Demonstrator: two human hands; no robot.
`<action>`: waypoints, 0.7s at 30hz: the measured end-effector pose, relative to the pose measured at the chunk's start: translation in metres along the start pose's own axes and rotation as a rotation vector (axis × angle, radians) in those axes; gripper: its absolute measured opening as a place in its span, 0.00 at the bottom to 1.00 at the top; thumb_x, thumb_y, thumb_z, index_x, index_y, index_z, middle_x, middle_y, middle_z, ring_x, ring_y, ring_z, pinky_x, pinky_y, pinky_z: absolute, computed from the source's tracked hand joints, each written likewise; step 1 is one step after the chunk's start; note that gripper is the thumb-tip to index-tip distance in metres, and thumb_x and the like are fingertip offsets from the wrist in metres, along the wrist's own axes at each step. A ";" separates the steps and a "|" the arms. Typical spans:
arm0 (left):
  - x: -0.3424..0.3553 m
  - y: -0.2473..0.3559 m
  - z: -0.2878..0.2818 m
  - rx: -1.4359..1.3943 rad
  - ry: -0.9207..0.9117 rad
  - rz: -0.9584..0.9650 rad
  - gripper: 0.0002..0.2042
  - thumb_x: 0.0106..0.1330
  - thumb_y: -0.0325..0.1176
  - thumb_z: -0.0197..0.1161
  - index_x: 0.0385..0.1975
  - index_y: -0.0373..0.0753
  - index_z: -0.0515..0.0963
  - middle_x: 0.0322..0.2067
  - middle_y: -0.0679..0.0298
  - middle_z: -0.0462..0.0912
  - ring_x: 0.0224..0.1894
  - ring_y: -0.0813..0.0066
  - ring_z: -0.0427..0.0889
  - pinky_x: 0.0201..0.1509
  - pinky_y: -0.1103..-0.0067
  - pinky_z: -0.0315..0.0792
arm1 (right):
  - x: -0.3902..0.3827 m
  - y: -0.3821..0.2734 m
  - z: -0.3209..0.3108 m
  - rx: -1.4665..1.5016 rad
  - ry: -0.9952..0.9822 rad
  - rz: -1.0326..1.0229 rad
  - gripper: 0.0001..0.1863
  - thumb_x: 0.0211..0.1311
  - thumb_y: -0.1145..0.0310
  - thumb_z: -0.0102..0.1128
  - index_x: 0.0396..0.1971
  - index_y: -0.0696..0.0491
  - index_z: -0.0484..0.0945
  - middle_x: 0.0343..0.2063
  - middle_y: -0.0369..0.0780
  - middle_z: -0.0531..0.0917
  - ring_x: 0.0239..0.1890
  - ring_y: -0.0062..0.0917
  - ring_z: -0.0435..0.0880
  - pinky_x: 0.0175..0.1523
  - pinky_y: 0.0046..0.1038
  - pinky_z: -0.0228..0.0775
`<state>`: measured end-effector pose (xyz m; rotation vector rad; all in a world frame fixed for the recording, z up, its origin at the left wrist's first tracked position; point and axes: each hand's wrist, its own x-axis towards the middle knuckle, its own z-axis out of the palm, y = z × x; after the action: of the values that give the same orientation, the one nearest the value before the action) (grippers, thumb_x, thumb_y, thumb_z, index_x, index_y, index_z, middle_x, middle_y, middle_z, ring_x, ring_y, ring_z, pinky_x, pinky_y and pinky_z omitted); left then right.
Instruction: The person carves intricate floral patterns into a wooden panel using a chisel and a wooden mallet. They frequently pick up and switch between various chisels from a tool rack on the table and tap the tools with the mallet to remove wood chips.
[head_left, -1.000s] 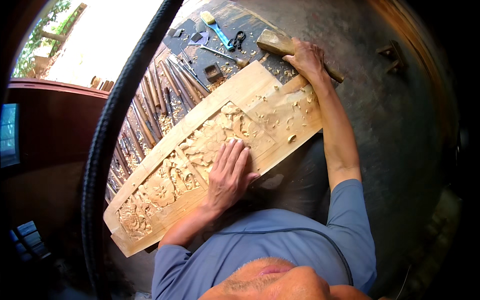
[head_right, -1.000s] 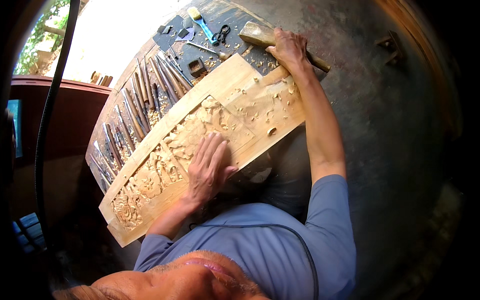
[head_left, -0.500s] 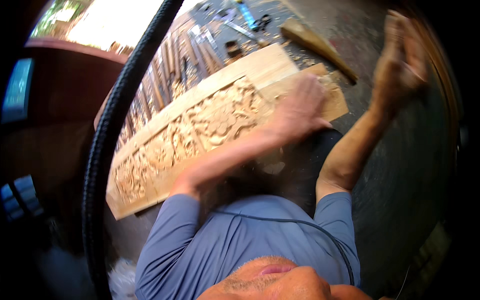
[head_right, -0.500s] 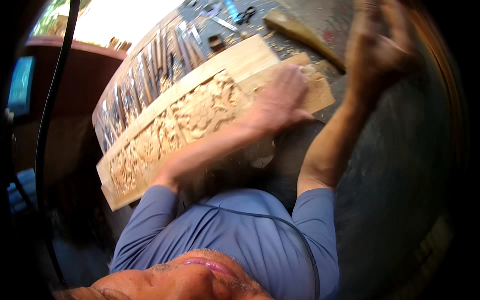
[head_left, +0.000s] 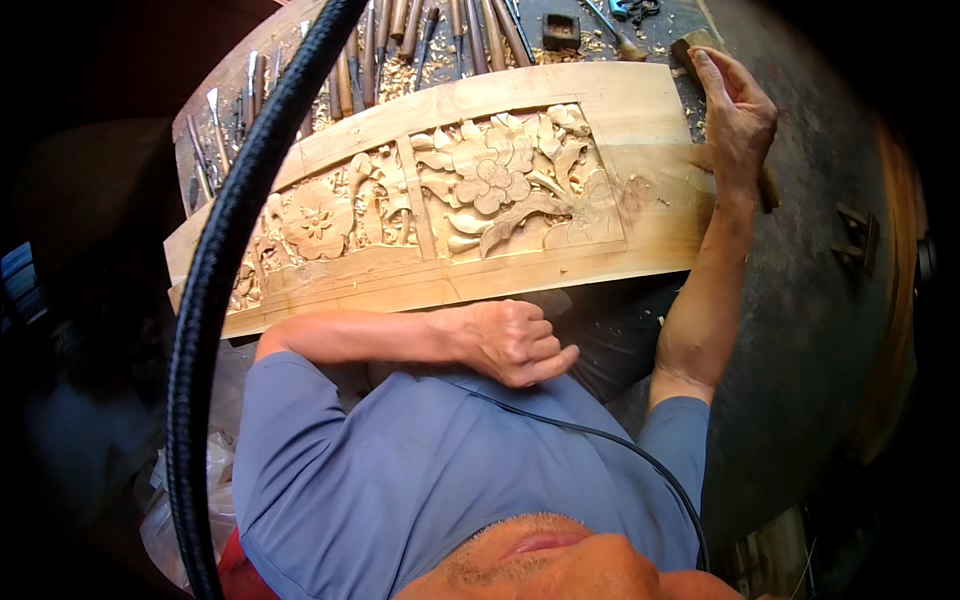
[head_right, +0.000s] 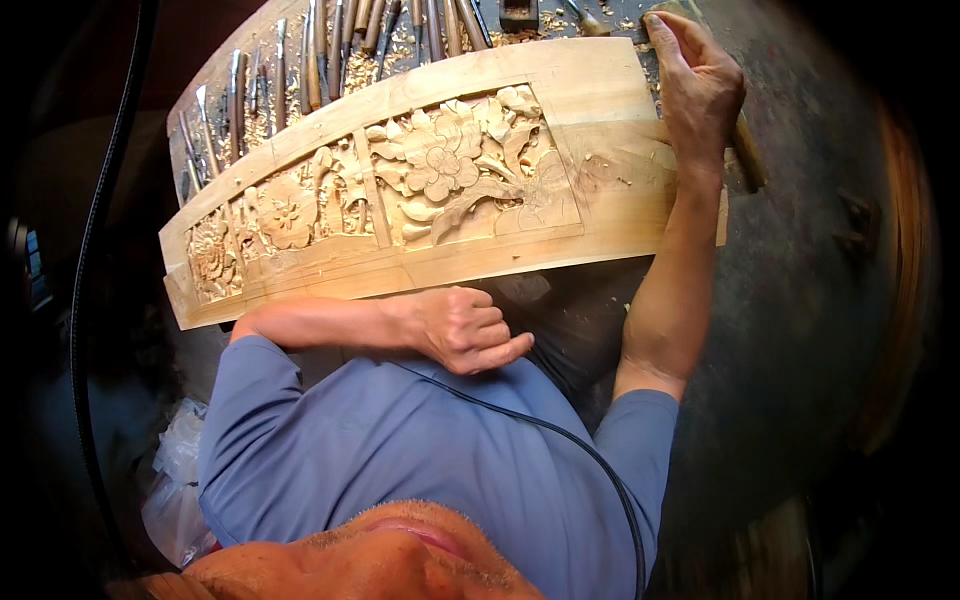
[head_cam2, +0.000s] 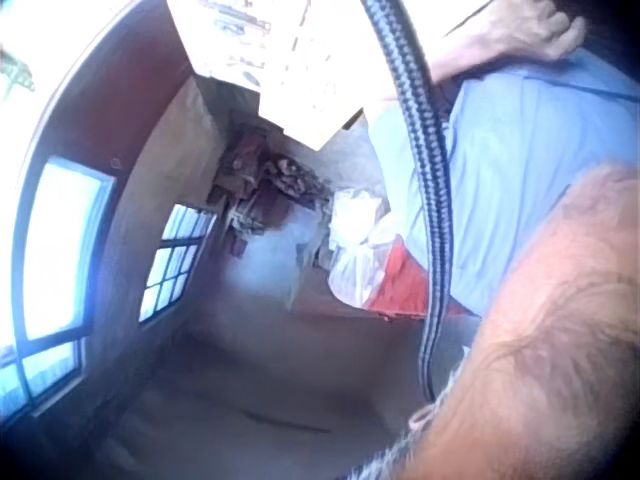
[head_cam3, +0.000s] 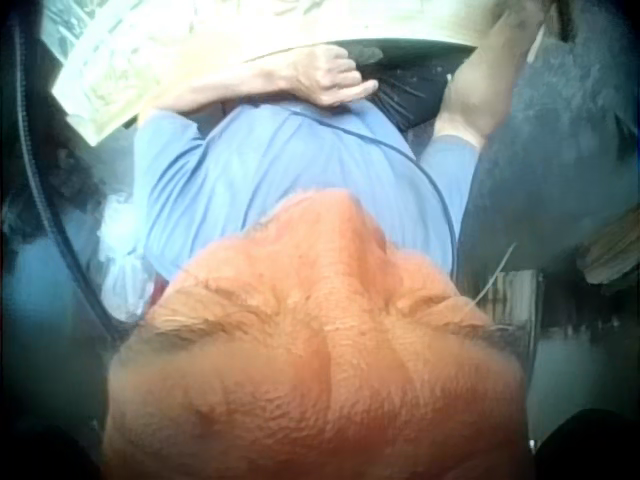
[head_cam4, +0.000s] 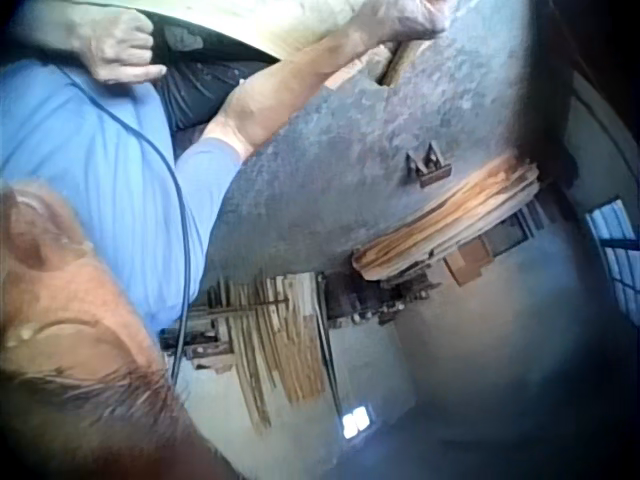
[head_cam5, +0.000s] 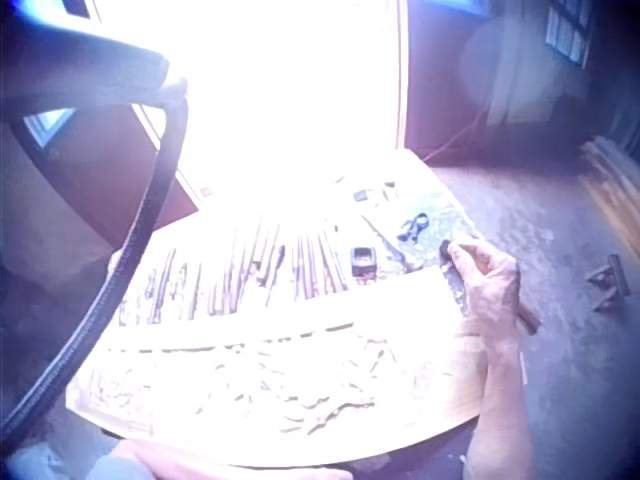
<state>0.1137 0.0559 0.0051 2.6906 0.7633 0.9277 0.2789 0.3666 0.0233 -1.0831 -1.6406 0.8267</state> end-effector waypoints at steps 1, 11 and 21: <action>-0.009 -0.004 0.004 0.016 -0.006 0.006 0.13 0.59 0.29 0.67 0.43 0.32 0.83 0.19 0.73 0.66 0.18 0.81 0.68 0.21 0.79 0.59 | 0.000 0.001 0.006 -0.018 -0.036 0.035 0.13 0.73 0.69 0.70 0.51 0.58 0.90 0.45 0.38 0.93 0.47 0.18 0.89 0.57 0.19 0.79; -0.016 -0.007 0.002 -0.178 0.022 -0.055 0.14 0.59 0.32 0.66 0.43 0.32 0.82 0.19 0.72 0.71 0.20 0.79 0.75 0.22 0.78 0.66 | 0.005 0.040 0.006 -0.425 -0.123 0.010 0.15 0.69 0.58 0.72 0.46 0.53 0.91 0.37 0.39 0.94 0.39 0.22 0.92 0.48 0.26 0.80; -0.019 -0.007 0.006 -0.277 0.002 -0.120 0.14 0.61 0.31 0.64 0.44 0.33 0.81 0.22 0.70 0.75 0.22 0.76 0.77 0.24 0.76 0.69 | 0.004 0.050 0.004 -0.532 -0.162 0.130 0.20 0.70 0.49 0.69 0.44 0.52 0.91 0.35 0.44 0.92 0.37 0.30 0.91 0.47 0.32 0.79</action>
<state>0.1019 0.0513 -0.0122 2.3786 0.7284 0.9322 0.2885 0.3895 -0.0207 -1.5330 -2.0074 0.5802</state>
